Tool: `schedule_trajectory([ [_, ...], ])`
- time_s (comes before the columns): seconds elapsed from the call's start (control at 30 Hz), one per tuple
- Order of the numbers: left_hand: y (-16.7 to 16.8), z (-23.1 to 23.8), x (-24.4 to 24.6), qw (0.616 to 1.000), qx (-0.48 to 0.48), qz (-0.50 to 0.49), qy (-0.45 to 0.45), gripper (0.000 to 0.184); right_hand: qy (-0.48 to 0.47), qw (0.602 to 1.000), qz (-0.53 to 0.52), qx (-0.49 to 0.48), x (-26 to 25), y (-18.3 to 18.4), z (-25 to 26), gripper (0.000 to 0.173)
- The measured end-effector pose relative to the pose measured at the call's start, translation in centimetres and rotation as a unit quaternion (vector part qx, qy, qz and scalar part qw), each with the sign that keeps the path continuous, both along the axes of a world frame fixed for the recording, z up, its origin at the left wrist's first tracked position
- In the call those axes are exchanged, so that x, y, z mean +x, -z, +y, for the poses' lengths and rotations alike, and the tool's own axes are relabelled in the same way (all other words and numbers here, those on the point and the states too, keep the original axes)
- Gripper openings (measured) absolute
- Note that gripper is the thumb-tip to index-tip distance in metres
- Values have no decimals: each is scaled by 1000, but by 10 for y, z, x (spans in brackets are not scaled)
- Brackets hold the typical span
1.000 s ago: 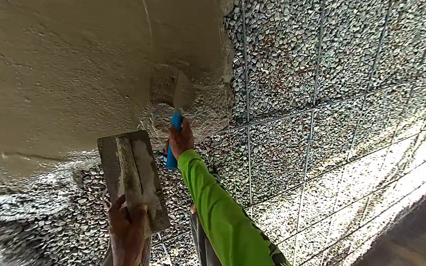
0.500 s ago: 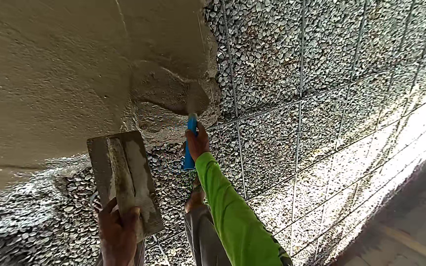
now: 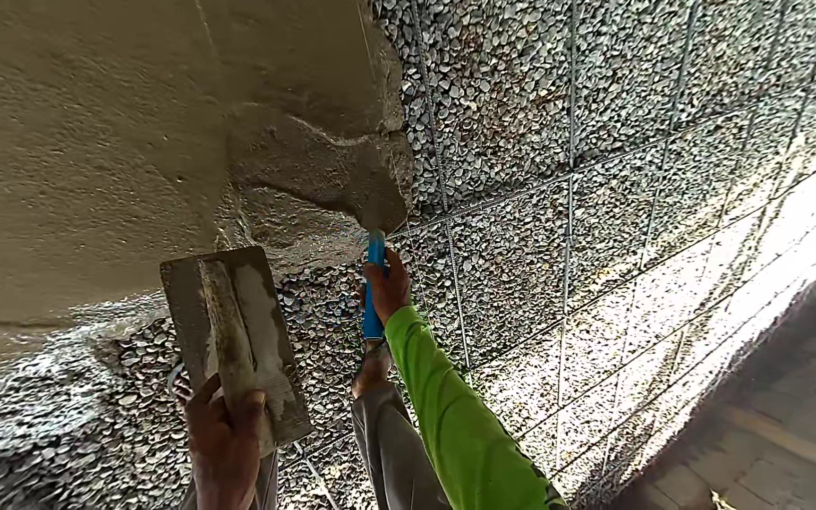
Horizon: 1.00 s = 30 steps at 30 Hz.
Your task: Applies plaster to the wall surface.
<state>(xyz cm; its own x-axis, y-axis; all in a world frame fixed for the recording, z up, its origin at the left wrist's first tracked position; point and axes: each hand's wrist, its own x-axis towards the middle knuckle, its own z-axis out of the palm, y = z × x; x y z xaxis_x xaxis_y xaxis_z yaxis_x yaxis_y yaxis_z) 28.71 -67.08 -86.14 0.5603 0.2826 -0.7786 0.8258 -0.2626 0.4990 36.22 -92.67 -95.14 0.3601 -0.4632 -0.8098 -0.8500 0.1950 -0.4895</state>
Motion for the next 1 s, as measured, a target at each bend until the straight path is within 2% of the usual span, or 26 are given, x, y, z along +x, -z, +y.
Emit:
schedule_trajectory([
  [0.13,4,-1,-1,1000,12,-1,0,67,-74,996,40,-40,-11,-9,8,59],
  [0.3,5,-1,0,1000,2,-8,-13,68,-174,983,52,10,-12,-12,21,63],
  [0.37,5,-2,1,1000,0,-5,-16,67,-166,984,57,21,-15,-8,15,62],
  [0.73,4,0,1,1000,6,-16,-2,66,-134,985,87,-58,-53,-5,-37,61],
  [0.87,3,2,2,1000,17,-21,5,67,-103,991,64,-58,-65,-14,-36,64],
  [1.0,3,8,4,999,33,-22,-27,67,-156,984,61,-57,-48,-23,-20,68],
])
